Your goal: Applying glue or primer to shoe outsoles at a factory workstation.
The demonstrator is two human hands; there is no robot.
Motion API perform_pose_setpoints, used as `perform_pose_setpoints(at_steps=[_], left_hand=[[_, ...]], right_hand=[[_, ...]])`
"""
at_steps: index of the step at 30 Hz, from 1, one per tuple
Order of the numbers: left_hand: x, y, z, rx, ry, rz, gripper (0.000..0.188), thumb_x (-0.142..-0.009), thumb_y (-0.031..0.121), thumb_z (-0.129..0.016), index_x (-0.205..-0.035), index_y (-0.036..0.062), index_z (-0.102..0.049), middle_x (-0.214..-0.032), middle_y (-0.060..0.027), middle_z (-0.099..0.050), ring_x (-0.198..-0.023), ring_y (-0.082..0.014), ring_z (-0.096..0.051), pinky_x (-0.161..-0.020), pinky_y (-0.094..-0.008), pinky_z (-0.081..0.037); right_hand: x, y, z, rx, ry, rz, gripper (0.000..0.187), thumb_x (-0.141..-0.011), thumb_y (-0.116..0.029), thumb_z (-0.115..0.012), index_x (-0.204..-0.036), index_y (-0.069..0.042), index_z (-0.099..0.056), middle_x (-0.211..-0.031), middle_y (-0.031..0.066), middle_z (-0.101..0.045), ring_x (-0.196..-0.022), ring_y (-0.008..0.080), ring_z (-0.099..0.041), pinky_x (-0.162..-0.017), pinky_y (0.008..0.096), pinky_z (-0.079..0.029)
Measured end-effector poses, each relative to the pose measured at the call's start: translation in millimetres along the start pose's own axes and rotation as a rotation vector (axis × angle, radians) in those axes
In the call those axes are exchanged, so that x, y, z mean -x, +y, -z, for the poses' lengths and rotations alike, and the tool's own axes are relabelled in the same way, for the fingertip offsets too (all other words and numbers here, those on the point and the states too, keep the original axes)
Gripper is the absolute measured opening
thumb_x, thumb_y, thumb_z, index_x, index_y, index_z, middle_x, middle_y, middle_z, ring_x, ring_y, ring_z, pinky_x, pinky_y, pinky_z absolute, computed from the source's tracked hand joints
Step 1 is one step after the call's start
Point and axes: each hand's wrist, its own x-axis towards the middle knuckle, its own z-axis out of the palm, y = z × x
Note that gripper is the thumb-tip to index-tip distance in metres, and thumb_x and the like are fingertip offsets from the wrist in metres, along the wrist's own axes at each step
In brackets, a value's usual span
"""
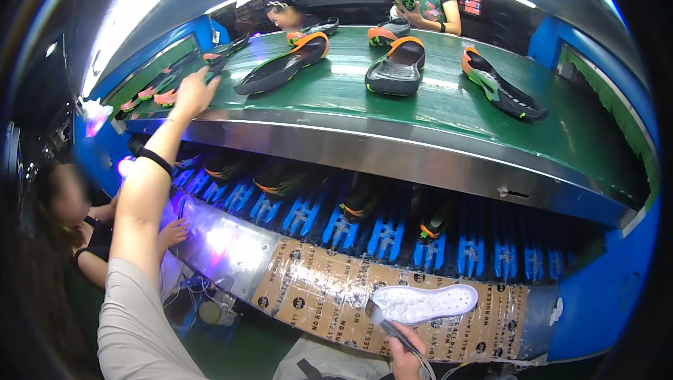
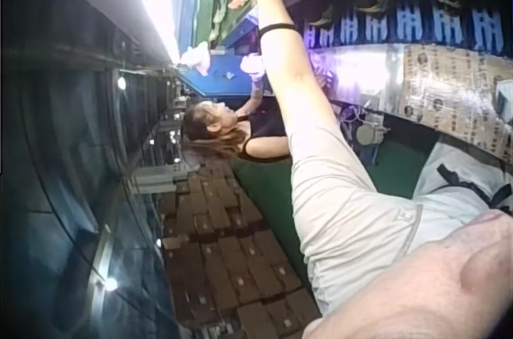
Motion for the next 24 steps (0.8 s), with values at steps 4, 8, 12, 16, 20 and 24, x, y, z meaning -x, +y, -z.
perform_pose_setpoints(at_steps=[4,8,12,16,20,24], left_hand=[[-17,-80,-20,-0.519,-0.208,0.200,0.045,-0.096,0.019,-0.054,-0.140,0.0098,-0.054,-0.139,-0.0255,-0.058,-0.130,-0.0443,-0.059,-0.106,-0.0633,-0.044],[-32,-149,-26,-0.536,-0.358,0.128,0.035,-0.099,0.017,-0.048,-0.130,0.0077,-0.063,-0.132,-0.0220,-0.067,-0.127,-0.0411,-0.064,-0.104,-0.0603,-0.049],[-27,-119,-22,-0.487,-0.278,0.090,0.026,-0.097,0.016,-0.056,-0.116,0.0068,-0.070,-0.120,-0.0194,-0.072,-0.118,-0.0388,-0.069,-0.098,-0.0584,-0.051],[-14,-122,1,-0.331,-0.225,-0.061,0.018,-0.092,0.012,-0.067,-0.108,0.0052,-0.071,-0.117,-0.0196,-0.072,-0.114,-0.0414,-0.068,-0.094,-0.0514,-0.053],[-15,-83,41,0.149,-0.361,-0.123,0.030,-0.088,0.023,-0.076,-0.110,0.0027,-0.074,-0.076,-0.0139,-0.069,-0.074,-0.0286,-0.071,-0.073,-0.0440,-0.056],[-34,-104,61,0.313,-0.163,0.426,0.058,-0.098,0.055,-0.063,-0.118,0.0009,-0.074,-0.077,-0.0118,-0.072,-0.067,-0.0265,-0.069,-0.066,-0.0424,-0.056]], right_hand=[[-3,9,2,-0.117,0.053,-0.015,0.042,-0.092,-0.019,-0.073,-0.125,0.008,-0.068,-0.099,0.0129,-0.074,-0.081,0.0167,-0.070,-0.073,0.0267,-0.056],[-12,14,5,-0.234,0.060,-0.083,0.052,-0.094,-0.033,-0.075,-0.127,0.007,-0.067,-0.093,0.0116,-0.074,-0.076,0.0156,-0.067,-0.067,0.0258,-0.052],[-19,6,-3,-0.285,0.081,-0.076,0.050,-0.097,-0.031,-0.073,-0.128,0.007,-0.066,-0.092,0.0104,-0.073,-0.076,0.0147,-0.064,-0.068,0.0265,-0.051],[-21,6,-8,-0.318,0.042,-0.106,0.041,-0.099,-0.022,-0.072,-0.127,0.007,-0.066,-0.092,0.0105,-0.073,-0.077,0.0139,-0.064,-0.068,0.0256,-0.051],[-15,-11,-11,-0.358,0.048,-0.155,0.034,-0.099,-0.009,-0.069,-0.129,0.007,-0.066,-0.097,0.0090,-0.074,-0.076,0.0102,-0.064,-0.068,0.0224,-0.050],[-2,-11,-6,-0.426,0.091,-0.184,0.027,-0.098,-0.004,-0.067,-0.123,0.006,-0.068,-0.095,0.0095,-0.073,-0.076,0.0104,-0.065,-0.066,0.0217,-0.050]])
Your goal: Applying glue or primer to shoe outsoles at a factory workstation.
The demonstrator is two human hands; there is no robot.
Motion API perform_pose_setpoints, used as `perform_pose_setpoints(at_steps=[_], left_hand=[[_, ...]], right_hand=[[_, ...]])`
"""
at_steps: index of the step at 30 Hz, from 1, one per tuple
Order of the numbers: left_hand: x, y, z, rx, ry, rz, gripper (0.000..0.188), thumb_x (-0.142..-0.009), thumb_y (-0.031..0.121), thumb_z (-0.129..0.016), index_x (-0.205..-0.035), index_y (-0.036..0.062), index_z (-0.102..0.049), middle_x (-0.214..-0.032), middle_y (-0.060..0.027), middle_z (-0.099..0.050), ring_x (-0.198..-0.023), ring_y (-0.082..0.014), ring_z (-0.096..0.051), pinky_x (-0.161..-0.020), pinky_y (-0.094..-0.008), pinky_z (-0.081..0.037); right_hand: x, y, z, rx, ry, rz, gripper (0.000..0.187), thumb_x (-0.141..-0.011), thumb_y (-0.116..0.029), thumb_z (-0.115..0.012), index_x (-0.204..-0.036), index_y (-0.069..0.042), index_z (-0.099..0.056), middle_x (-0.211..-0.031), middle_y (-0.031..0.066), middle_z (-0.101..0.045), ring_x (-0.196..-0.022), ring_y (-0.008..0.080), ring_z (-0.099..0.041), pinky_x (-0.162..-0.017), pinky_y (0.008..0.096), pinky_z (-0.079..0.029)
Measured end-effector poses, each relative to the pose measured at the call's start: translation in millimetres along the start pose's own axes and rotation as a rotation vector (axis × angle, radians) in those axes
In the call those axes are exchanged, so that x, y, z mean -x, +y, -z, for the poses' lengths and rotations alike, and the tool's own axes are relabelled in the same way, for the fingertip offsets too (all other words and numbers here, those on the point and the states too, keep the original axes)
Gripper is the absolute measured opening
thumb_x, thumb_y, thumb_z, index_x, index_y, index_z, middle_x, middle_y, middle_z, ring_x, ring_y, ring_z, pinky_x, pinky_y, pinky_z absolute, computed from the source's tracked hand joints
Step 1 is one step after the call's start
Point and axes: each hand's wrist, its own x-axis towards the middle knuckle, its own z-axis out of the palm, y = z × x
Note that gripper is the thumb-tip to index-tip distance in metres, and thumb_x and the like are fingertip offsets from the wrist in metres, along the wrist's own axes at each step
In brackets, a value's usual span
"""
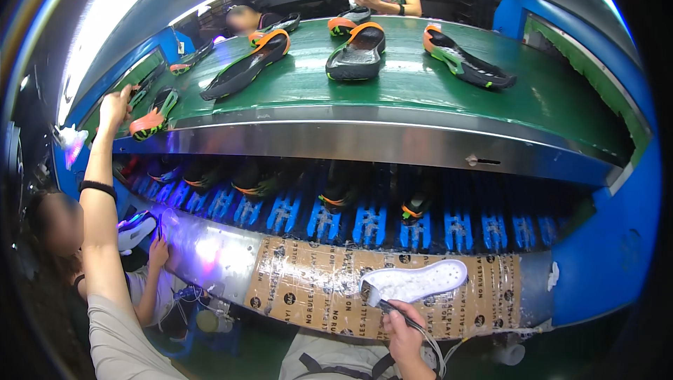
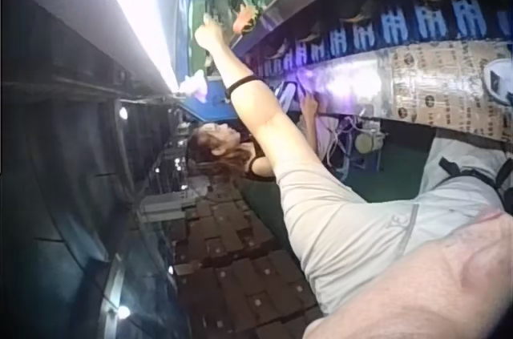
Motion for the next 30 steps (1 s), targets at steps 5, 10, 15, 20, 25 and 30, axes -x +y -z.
perform_pose_setpoints(at_steps=[5,10,15,20,25,30], left_hand=[[49,-21,-44,0.318,-0.279,0.176,0.056,-0.091,0.051,-0.075,-0.105,-0.0036,-0.073,-0.092,-0.0126,-0.074,-0.080,-0.0296,-0.072,-0.067,-0.0456,-0.056],[90,-104,-66,0.708,0.161,0.174,0.037,-0.093,0.020,-0.077,-0.114,-0.0087,-0.069,-0.103,-0.0143,-0.074,-0.086,-0.0219,-0.070,-0.076,-0.0377,-0.057],[257,-58,-104,1.384,0.112,0.169,0.033,-0.099,0.017,-0.066,-0.121,-0.0082,-0.067,-0.111,-0.0141,-0.073,-0.100,-0.0233,-0.072,-0.093,-0.0370,-0.056],[439,-40,-136,1.683,-0.350,0.459,0.030,-0.099,0.021,-0.057,-0.116,-0.0021,-0.066,-0.114,-0.0150,-0.073,-0.106,-0.0282,-0.072,-0.101,-0.0448,-0.056],[572,-5,-157,1.969,-0.785,0.632,0.042,-0.094,0.011,-0.064,-0.132,-0.0063,-0.060,-0.124,-0.0183,-0.071,-0.116,-0.0337,-0.069,-0.110,-0.0501,-0.051],[628,25,-151,2.200,-0.957,0.660,0.086,-0.098,0.060,-0.064,-0.155,-0.0006,-0.043,-0.145,-0.0247,-0.059,-0.135,-0.0426,-0.058,-0.114,-0.0595,-0.046]], right_hand=[[15,-4,0,0.025,0.062,0.014,0.022,-0.097,-0.007,-0.069,-0.118,0.000,-0.071,-0.088,0.0051,-0.072,-0.073,0.0083,-0.063,-0.062,0.0211,-0.049],[26,-13,-1,-0.047,-0.006,0.062,0.022,-0.100,-0.007,-0.067,-0.120,0.002,-0.070,-0.085,0.0051,-0.069,-0.068,0.0084,-0.059,-0.062,0.0221,-0.048],[38,-21,10,-0.010,0.050,0.154,0.023,-0.099,-0.008,-0.069,-0.120,0.002,-0.070,-0.086,0.0054,-0.070,-0.067,0.0074,-0.059,-0.063,0.0217,-0.048],[50,-27,13,-0.016,0.009,0.168,0.020,-0.098,-0.009,-0.069,-0.115,0.002,-0.069,-0.081,0.0050,-0.067,-0.066,0.0096,-0.058,-0.061,0.0229,-0.047],[63,-39,-2,0.022,-0.141,0.151,0.021,-0.098,-0.011,-0.070,-0.113,0.003,-0.068,-0.076,0.0038,-0.062,-0.063,0.0101,-0.053,-0.061,0.0245,-0.043],[61,-40,-32,0.157,-0.265,0.109,0.022,-0.096,-0.008,-0.072,-0.114,0.004,-0.070,-0.084,0.0034,-0.068,-0.072,0.0076,-0.059,-0.066,0.0226,-0.047]])
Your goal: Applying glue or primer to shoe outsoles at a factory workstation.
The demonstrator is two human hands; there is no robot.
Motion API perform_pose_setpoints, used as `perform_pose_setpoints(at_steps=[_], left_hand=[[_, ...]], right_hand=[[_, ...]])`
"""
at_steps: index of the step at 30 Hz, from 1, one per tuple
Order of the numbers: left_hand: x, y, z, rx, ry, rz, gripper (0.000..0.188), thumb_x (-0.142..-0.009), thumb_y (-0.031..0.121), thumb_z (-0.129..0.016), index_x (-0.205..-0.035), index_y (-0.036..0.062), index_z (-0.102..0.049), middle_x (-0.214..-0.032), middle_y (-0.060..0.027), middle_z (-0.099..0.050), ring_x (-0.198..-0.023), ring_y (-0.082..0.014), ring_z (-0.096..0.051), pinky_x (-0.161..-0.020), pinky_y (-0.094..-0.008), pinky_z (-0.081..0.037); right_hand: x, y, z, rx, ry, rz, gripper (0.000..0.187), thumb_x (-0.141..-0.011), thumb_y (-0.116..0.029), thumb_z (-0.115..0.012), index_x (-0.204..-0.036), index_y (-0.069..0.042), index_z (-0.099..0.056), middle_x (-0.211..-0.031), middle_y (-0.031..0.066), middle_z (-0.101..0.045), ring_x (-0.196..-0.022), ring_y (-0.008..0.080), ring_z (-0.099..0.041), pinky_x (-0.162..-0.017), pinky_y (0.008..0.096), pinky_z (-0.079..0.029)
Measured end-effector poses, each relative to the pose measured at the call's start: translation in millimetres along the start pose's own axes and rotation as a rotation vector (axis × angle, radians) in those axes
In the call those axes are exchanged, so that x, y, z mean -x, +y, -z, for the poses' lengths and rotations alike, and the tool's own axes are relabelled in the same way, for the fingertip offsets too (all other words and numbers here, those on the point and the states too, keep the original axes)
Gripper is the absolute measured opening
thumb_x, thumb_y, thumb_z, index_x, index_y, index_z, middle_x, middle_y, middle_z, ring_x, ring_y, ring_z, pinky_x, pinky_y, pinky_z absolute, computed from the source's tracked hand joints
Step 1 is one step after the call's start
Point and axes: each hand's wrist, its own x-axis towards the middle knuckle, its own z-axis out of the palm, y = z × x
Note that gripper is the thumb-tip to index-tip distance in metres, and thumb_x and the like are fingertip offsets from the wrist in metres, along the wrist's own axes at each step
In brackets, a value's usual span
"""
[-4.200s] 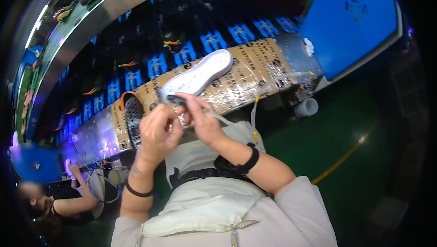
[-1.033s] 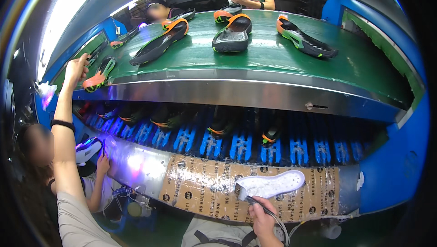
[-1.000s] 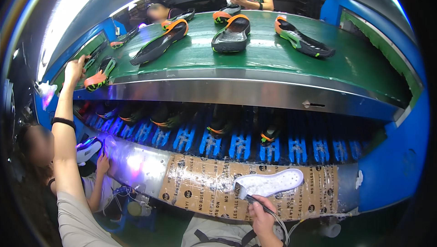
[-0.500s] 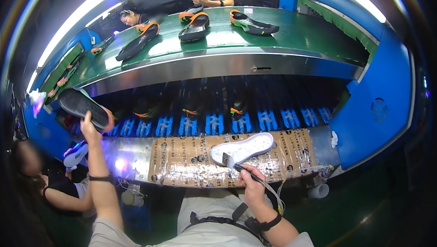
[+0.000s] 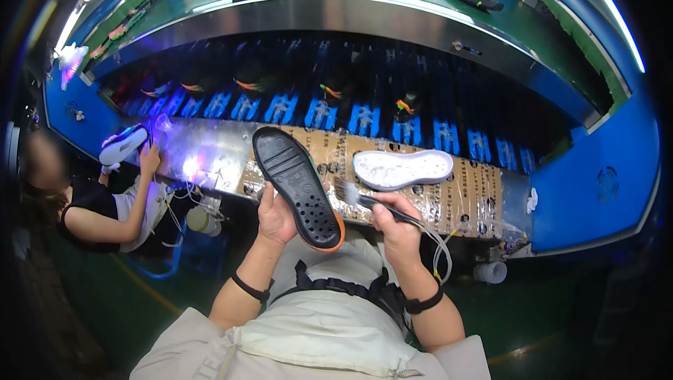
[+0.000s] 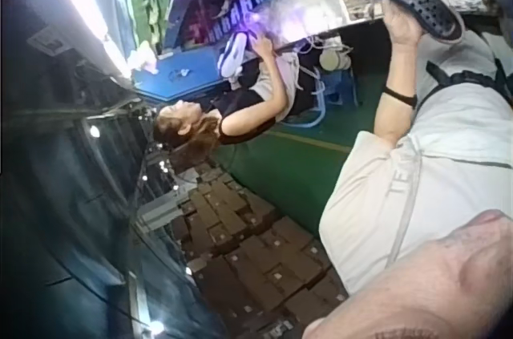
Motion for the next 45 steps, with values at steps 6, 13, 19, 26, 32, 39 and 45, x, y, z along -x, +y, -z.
perform_pose_setpoints(at_steps=[6,13,19,26,32,39,45], left_hand=[[18,-18,-35,-0.038,0.033,0.118,0.098,-0.103,0.079,-0.012,-0.158,0.0039,-0.041,-0.152,-0.0171,-0.055,-0.139,-0.0350,-0.054,-0.120,-0.0514,-0.041],[20,-28,-36,-0.036,0.057,0.201,0.092,-0.107,0.072,-0.008,-0.153,0.0027,-0.048,-0.151,-0.0158,-0.056,-0.141,-0.0298,-0.053,-0.122,-0.0462,-0.039],[20,-31,-40,-0.038,0.003,0.188,0.086,-0.110,0.067,-0.009,-0.152,0.0030,-0.049,-0.150,-0.0151,-0.057,-0.141,-0.0285,-0.053,-0.122,-0.0453,-0.039],[21,-31,-36,-0.048,0.033,0.189,0.085,-0.110,0.067,-0.009,-0.154,0.0050,-0.048,-0.152,-0.0142,-0.056,-0.142,-0.0277,-0.051,-0.123,-0.0452,-0.038],[23,-32,-42,-0.057,0.018,0.172,0.084,-0.109,0.067,-0.010,-0.156,0.0078,-0.046,-0.154,-0.0132,-0.053,-0.144,-0.0274,-0.050,-0.123,-0.0453,-0.038],[18,-35,-42,-0.235,0.078,0.084,0.082,-0.110,0.068,-0.015,-0.157,0.0071,-0.044,-0.155,-0.0127,-0.053,-0.142,-0.0274,-0.051,-0.122,-0.0435,-0.039],[7,-8,-35,-0.201,0.087,0.057,0.082,-0.110,0.067,-0.015,-0.151,0.0058,-0.050,-0.144,-0.0148,-0.062,-0.132,-0.0287,-0.059,-0.115,-0.0452,-0.046]], right_hand=[[-14,-12,-45,0.153,-0.092,0.021,0.020,-0.097,-0.007,-0.071,-0.114,0.004,-0.071,-0.092,0.0033,-0.072,-0.081,0.0073,-0.065,-0.076,0.0238,-0.055],[-24,-10,-63,0.252,-0.088,0.075,0.017,-0.095,-0.007,-0.071,-0.108,0.003,-0.073,-0.083,-0.0005,-0.068,-0.074,0.0045,-0.057,-0.068,0.0237,-0.048],[-27,-8,-65,0.332,-0.075,0.130,0.017,-0.095,-0.009,-0.071,-0.106,0.003,-0.073,-0.078,0.0005,-0.068,-0.073,0.0056,-0.059,-0.067,0.0247,-0.048],[-29,0,-68,0.407,-0.066,0.203,0.017,-0.094,-0.010,-0.072,-0.106,0.001,-0.073,-0.077,-0.0003,-0.066,-0.069,0.0050,-0.055,-0.063,0.0251,-0.046],[-29,-9,-75,0.431,-0.078,0.244,0.017,-0.094,-0.008,-0.072,-0.107,0.001,-0.073,-0.077,-0.0001,-0.066,-0.069,0.0043,-0.054,-0.062,0.0243,-0.045],[-18,-3,-74,0.512,-0.125,0.294,0.020,-0.093,-0.009,-0.074,-0.111,0.001,-0.073,-0.086,0.0070,-0.071,-0.072,0.0086,-0.063,-0.066,0.0255,-0.051],[16,-27,-45,0.796,-0.346,0.363,0.026,-0.087,-0.010,-0.078,-0.111,-0.002,-0.075,-0.091,0.0146,-0.074,-0.080,0.0266,-0.073,-0.074,0.0352,-0.057]])
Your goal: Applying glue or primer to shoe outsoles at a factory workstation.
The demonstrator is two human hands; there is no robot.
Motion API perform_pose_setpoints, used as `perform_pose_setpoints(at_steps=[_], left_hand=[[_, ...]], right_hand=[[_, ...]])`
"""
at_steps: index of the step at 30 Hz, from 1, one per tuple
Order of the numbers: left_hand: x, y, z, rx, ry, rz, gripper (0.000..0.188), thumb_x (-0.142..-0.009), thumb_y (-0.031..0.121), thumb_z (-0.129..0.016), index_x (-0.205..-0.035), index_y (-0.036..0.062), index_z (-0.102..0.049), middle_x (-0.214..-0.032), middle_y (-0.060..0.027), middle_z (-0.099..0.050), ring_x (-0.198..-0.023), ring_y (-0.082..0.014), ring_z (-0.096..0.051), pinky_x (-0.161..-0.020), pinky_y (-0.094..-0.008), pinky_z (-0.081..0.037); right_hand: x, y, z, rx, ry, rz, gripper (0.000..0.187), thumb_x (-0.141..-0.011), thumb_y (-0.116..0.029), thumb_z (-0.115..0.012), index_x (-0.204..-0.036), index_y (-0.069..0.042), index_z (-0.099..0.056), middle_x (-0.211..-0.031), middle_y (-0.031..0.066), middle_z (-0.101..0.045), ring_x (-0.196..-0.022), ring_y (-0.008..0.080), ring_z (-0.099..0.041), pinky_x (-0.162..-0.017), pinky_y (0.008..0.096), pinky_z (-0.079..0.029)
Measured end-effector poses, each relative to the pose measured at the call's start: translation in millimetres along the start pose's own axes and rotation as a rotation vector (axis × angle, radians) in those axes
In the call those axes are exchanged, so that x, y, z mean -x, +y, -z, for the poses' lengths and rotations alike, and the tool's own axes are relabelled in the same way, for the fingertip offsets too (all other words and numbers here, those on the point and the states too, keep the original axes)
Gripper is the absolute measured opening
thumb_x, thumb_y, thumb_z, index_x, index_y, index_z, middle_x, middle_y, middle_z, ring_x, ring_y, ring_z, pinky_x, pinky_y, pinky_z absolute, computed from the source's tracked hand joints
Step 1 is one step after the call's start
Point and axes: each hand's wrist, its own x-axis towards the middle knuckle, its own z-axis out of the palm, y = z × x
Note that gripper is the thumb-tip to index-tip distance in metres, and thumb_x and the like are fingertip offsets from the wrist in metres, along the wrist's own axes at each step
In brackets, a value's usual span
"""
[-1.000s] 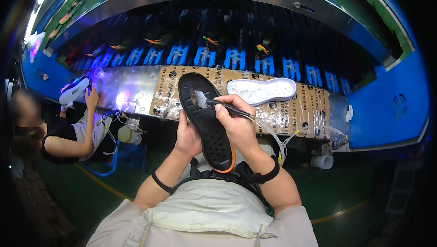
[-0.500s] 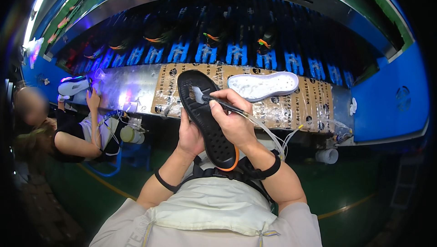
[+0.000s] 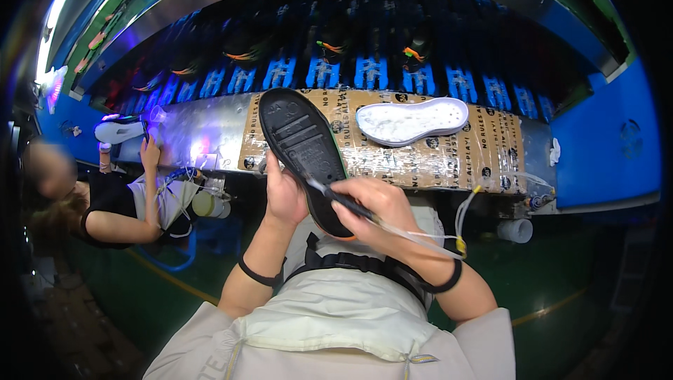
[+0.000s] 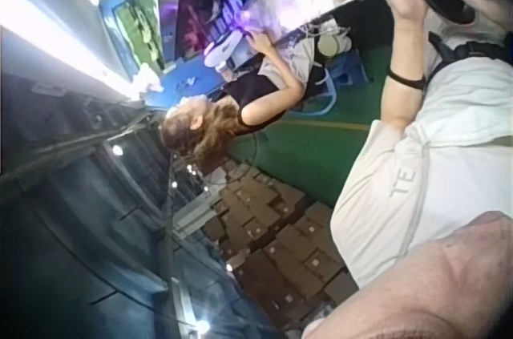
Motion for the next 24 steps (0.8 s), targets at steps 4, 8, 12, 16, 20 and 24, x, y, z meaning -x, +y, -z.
perform_pose_setpoints(at_steps=[4,8,12,16,20,24], left_hand=[[-4,16,-5,0.017,-0.037,0.002,0.085,-0.109,0.070,-0.015,-0.150,0.0056,-0.051,-0.141,-0.0147,-0.063,-0.129,-0.0290,-0.062,-0.112,-0.0464,-0.049],[0,12,-20,0.045,-0.100,-0.013,0.085,-0.108,0.071,-0.017,-0.153,0.0067,-0.049,-0.146,-0.0157,-0.060,-0.133,-0.0307,-0.059,-0.115,-0.0465,-0.046],[14,-3,-38,-0.026,-0.063,-0.072,0.076,-0.110,0.066,-0.020,-0.151,0.0098,-0.050,-0.146,-0.0120,-0.059,-0.134,-0.0271,-0.058,-0.116,-0.0434,-0.045],[21,-11,-27,-0.140,-0.065,-0.081,0.079,-0.108,0.072,-0.024,-0.150,0.0107,-0.049,-0.140,-0.0101,-0.062,-0.127,-0.0242,-0.062,-0.111,-0.0402,-0.048],[21,0,-30,-0.042,-0.169,-0.031,0.081,-0.107,0.073,-0.025,-0.150,0.0090,-0.050,-0.144,-0.0141,-0.060,-0.130,-0.0289,-0.061,-0.113,-0.0432,-0.049],[18,0,-34,-0.154,-0.039,-0.086,0.085,-0.106,0.074,-0.023,-0.154,0.0083,-0.047,-0.149,-0.0134,-0.057,-0.137,-0.0270,-0.056,-0.115,-0.0434,-0.047]], right_hand=[[4,-23,36,0.139,-0.249,-0.072,0.026,-0.083,-0.009,-0.080,-0.109,-0.003,-0.077,-0.092,0.0151,-0.076,-0.084,0.0288,-0.073,-0.077,0.0372,-0.057],[-31,-40,30,-0.084,0.084,-0.035,0.029,-0.085,-0.008,-0.080,-0.113,-0.001,-0.077,-0.095,0.0163,-0.077,-0.086,0.0276,-0.074,-0.079,0.0371,-0.057],[-54,-26,-4,-0.194,0.286,0.076,0.029,-0.085,-0.007,-0.080,-0.112,0.002,-0.077,-0.096,0.0157,-0.077,-0.086,0.0272,-0.072,-0.081,0.0364,-0.056],[-49,-10,-16,-0.070,0.234,0.325,0.030,-0.090,-0.007,-0.079,-0.119,-0.001,-0.078,-0.094,0.0096,-0.076,-0.083,0.0143,-0.065,-0.078,0.0306,-0.050],[-47,-4,0,-0.528,0.041,-0.014,0.031,-0.090,-0.009,-0.079,-0.120,-0.003,-0.078,-0.092,0.0072,-0.074,-0.086,0.0144,-0.065,-0.077,0.0309,-0.050],[-53,1,-2,0.079,0.218,0.458,0.031,-0.083,-0.012,-0.084,-0.113,-0.009,-0.079,-0.092,0.0050,-0.074,-0.082,0.0252,-0.063,-0.076,0.0379,-0.048]])
